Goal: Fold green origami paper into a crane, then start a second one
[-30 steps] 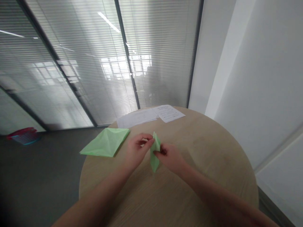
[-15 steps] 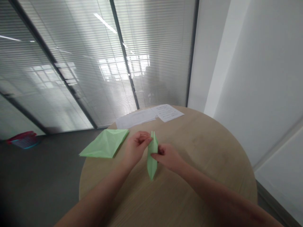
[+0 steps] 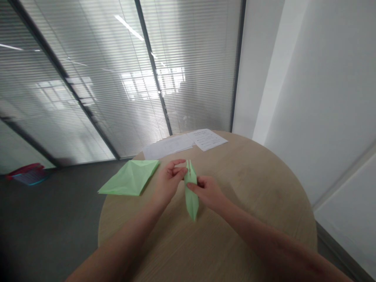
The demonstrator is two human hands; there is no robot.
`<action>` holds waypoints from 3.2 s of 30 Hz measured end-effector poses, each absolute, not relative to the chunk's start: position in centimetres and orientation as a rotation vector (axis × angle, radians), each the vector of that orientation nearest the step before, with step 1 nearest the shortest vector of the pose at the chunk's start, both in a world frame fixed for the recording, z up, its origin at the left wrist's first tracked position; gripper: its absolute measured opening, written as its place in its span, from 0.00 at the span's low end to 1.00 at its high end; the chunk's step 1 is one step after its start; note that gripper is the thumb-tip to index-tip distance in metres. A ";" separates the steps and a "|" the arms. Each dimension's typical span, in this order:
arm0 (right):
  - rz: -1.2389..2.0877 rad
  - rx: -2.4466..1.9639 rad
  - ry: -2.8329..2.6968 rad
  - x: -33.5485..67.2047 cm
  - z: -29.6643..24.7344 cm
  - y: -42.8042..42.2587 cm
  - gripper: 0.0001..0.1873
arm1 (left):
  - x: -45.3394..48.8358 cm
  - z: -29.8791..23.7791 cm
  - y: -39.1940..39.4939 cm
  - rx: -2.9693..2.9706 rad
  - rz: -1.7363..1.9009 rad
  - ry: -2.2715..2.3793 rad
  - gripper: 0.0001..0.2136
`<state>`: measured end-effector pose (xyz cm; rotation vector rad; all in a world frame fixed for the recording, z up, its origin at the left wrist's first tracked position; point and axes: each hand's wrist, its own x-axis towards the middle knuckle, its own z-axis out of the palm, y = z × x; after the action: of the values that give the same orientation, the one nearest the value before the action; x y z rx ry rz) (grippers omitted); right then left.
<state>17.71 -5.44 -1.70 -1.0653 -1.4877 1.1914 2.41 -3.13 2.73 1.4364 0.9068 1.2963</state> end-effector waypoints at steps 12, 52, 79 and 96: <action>1.133 -1.094 -1.487 18.1 -1.8 -5.3 0.14 | 2.3 2.4 -3.1 1.618 1.111 1.060 0.11; 1.140 -1.030 -1.451 17.5 -1.7 -5.6 0.16 | 2.5 2.4 -3.2 1.765 1.037 1.049 0.13; 1.136 -1.028 -1.560 17.3 -1.4 -5.9 0.17 | 2.3 2.2 -3.2 1.802 1.198 1.063 0.12; 1.221 -0.817 -1.660 19.4 0.3 -6.8 0.19 | 2.7 5.1 -7.4 1.747 1.467 0.859 0.08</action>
<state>19.41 -6.81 0.30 -0.8169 -1.6598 1.2209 2.68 -7.44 5.05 1.7469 0.8585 1.4674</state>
